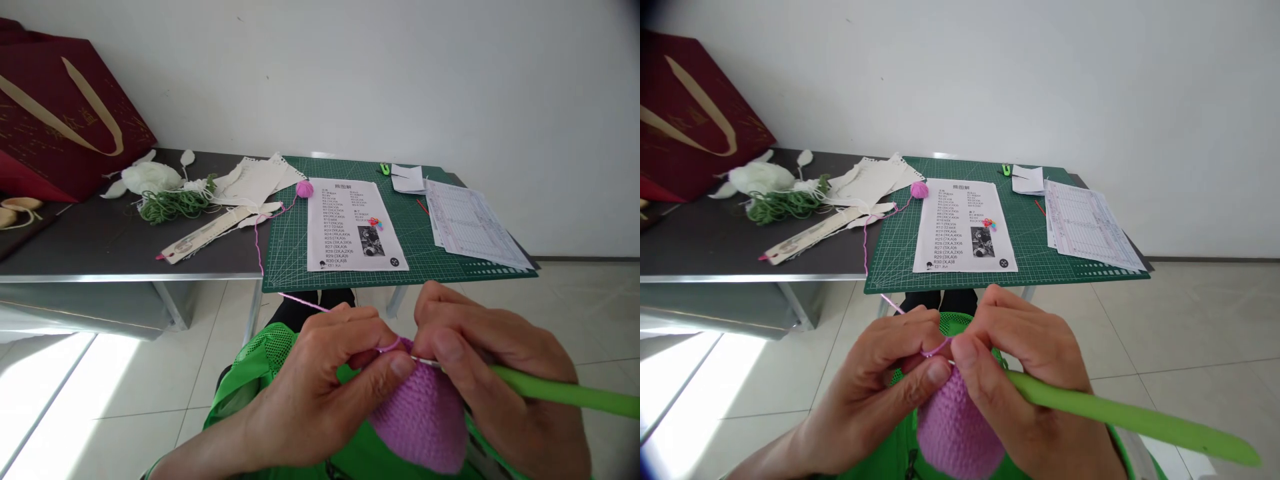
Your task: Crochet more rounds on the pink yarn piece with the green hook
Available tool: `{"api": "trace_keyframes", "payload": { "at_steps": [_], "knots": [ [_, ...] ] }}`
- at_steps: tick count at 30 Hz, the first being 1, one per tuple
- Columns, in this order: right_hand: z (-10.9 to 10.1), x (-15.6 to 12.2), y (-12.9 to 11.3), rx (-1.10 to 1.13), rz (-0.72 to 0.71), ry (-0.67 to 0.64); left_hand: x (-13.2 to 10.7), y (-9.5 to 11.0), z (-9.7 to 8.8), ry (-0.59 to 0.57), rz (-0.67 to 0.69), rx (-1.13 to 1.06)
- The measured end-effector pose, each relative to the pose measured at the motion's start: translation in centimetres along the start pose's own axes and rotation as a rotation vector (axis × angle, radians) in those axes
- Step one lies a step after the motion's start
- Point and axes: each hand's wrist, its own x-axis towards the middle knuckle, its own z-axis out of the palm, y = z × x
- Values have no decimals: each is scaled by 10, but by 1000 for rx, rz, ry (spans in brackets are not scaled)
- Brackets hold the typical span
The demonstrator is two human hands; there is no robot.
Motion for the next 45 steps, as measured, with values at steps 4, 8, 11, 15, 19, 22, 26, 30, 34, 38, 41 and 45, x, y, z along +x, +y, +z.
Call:
{"api": "trace_keyframes", "payload": {
  "at_steps": [4, 8, 11, 15, 19, 22, 26, 30, 34, 38, 41, 45],
  "knots": [
    [-11, -1, 3, 197, 194, -211, -1, -2, 0, 22, 19, 4],
    [-20, -3, 8, 330, 411, -368, -2, -3, -1, 33, 42, 32],
    [-21, -5, 10, 465, 486, -397, -2, -3, -2, 43, 43, 48],
    [-21, -6, 11, 557, 467, -419, -2, -2, -4, 37, 54, 53],
    [-14, -6, 9, 404, 399, -329, -2, -3, -4, 33, 47, 67],
    [-3, -8, 10, 299, 246, -219, -2, -4, -3, 36, 35, 64],
    [12, -13, 13, 253, 189, -32, 0, -4, -2, 37, 27, 33],
    [22, -18, 17, 238, 159, 56, 0, -3, -3, 32, 6, -4],
    [26, -15, 17, 194, -99, 127, -2, -3, -3, 18, -9, -41],
    [27, -13, 12, 32, -188, 184, -2, -3, -2, 16, -36, -82],
    [28, -15, 7, 50, -25, 228, -3, -3, -2, 24, -69, -118],
    [29, -17, 6, 132, 142, 264, -7, -4, -4, 49, -105, -174]
  ]
}}
